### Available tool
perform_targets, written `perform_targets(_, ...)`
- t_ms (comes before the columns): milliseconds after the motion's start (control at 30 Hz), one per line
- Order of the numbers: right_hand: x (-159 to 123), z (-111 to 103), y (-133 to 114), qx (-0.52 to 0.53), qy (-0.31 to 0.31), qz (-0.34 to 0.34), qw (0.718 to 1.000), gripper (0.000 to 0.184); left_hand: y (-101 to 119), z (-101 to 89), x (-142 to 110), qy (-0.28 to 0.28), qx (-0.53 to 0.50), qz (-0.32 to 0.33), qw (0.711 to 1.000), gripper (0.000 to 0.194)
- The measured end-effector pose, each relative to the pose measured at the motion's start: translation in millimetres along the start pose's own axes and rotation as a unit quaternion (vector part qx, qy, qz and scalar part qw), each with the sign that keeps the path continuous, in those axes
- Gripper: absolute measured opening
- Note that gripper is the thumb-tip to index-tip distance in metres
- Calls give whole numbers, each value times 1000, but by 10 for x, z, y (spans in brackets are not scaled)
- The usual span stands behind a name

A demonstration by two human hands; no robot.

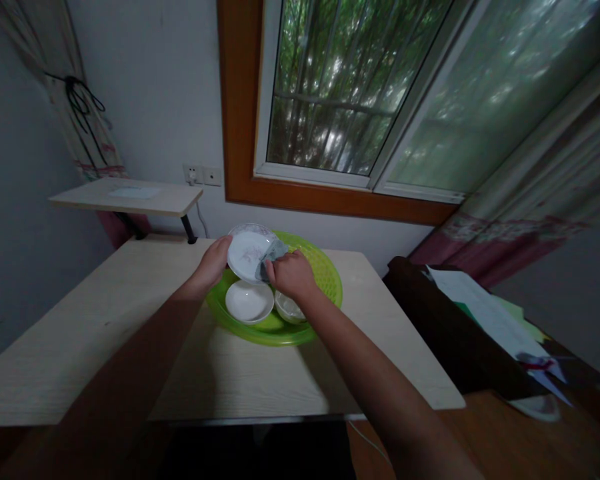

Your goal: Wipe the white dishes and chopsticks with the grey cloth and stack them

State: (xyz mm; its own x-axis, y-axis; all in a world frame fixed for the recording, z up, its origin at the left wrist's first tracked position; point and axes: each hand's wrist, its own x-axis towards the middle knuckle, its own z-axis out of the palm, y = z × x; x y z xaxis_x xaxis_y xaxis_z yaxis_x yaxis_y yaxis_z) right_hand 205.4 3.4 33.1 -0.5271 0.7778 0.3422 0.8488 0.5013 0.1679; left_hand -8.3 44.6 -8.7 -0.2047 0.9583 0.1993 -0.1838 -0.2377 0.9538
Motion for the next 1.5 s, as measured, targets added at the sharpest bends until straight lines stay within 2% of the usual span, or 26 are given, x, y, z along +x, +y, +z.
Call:
perform_targets(167, -58, -4, 74, 80, -21, -99, 992, 53, 21, 15, -2, 11, -3, -7, 1000, 36)
perform_targets(367, -50, 54, 54, 241, 26, -219, 945, 43, 48, 35, -3, 1, -14, -28, 1000, 31)
perform_targets(567, -9, 79, -23, 210, 18, -260, 942, 44, 97, 82, -41, -73, 24, -23, 997, 35)
perform_targets(667, 14, 100, -42, 174, 34, -251, 952, 47, 112, 102, -62, -110, 43, -16, 993, 37)
perform_targets(867, 61, 167, -43, 121, 48, -188, 973, 49, 98, 111, -68, -136, 53, -13, 989, 36)
perform_targets(1000, 64, 167, -15, 105, 59, -128, 984, 50, 100, 106, -60, -134, 54, -10, 989, 35)
perform_targets(1200, 38, 184, 52, 88, 81, -58, 991, 50, 150, 122, -98, -149, 3, -24, 989, 37)
perform_targets(1333, 25, 223, 102, 71, 76, -17, 994, 49, 172, 113, -121, -124, 10, -29, 992, 40)
perform_targets(1500, 26, 197, 137, 53, 64, 9, 996, 48, 98, 42, -80, -73, 25, -11, 997, 46)
